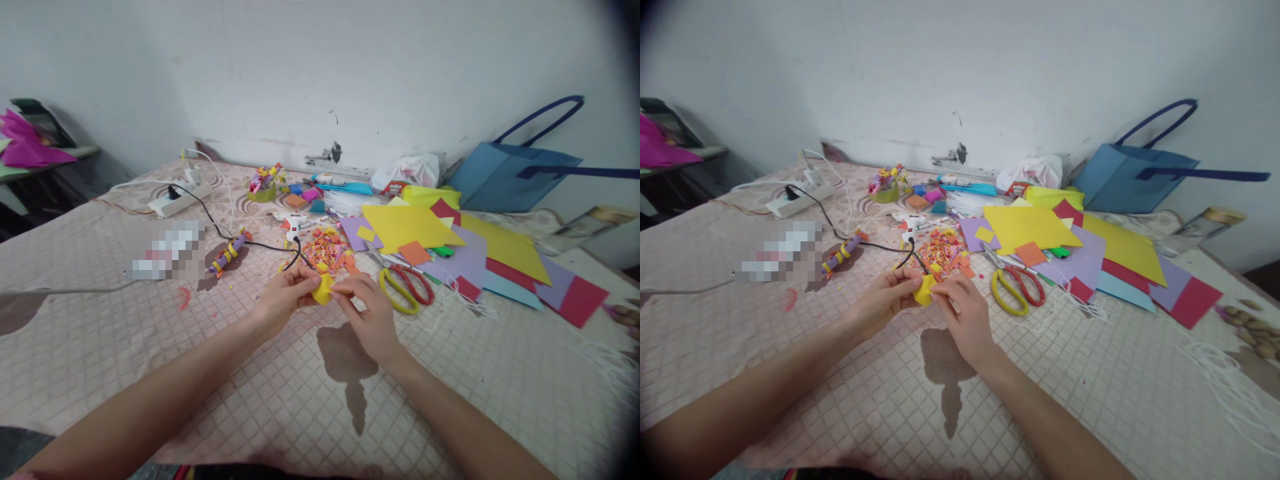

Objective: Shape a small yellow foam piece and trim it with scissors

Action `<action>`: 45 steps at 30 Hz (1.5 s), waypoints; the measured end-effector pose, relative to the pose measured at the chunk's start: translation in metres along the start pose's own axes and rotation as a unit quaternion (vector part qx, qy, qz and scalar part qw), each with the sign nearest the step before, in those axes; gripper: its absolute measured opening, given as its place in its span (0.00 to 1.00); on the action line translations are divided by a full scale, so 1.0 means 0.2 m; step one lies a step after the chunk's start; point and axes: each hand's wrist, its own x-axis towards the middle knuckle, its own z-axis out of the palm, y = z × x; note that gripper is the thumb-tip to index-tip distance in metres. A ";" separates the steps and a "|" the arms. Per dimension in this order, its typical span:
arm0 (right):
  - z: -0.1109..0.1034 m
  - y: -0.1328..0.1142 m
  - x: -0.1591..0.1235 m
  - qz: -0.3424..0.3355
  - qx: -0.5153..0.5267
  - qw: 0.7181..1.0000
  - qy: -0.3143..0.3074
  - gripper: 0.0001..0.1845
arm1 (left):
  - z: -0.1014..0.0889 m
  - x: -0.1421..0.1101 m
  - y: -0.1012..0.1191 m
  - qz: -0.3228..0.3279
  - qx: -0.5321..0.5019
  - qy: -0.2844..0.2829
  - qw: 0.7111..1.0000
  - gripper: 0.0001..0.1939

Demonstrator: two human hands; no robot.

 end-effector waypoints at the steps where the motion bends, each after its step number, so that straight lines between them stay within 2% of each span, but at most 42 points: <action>1: 0.00 0.00 0.00 -0.010 -0.008 1.000 0.005 0.08 | 0.00 0.00 0.00 -0.001 -0.001 -0.002 1.000 0.15; 4: 0.00 0.00 0.00 -0.031 -0.026 0.999 0.010 0.09 | 0.00 0.01 0.00 -0.007 -0.002 -0.005 1.000 0.15; 11: 0.00 0.05 0.00 -0.055 -0.040 0.997 -0.025 0.08 | -0.01 0.01 0.01 -0.057 0.028 0.006 0.998 0.14; 20: -0.01 0.06 0.00 -0.097 -0.090 0.991 -0.036 0.09 | -0.02 0.01 0.01 -0.068 0.025 -0.004 0.997 0.14; 27: -0.02 0.06 0.00 -0.102 -0.092 0.990 -0.042 0.08 | -0.02 0.02 0.00 -0.060 0.035 -0.030 0.997 0.16; 37: -0.02 0.04 0.01 -0.154 -0.130 0.978 -0.059 0.08 | -0.03 0.01 0.01 -0.046 0.062 -0.063 0.995 0.17; 41: -0.01 0.05 0.00 -0.140 -0.119 0.981 -0.057 0.07 | -0.04 0.02 0.00 -0.039 0.087 -0.071 0.993 0.16; 45: -0.01 0.06 0.00 -0.133 -0.122 0.982 -0.058 0.11 | -0.04 0.03 0.00 -0.033 0.107 -0.072 0.991 0.16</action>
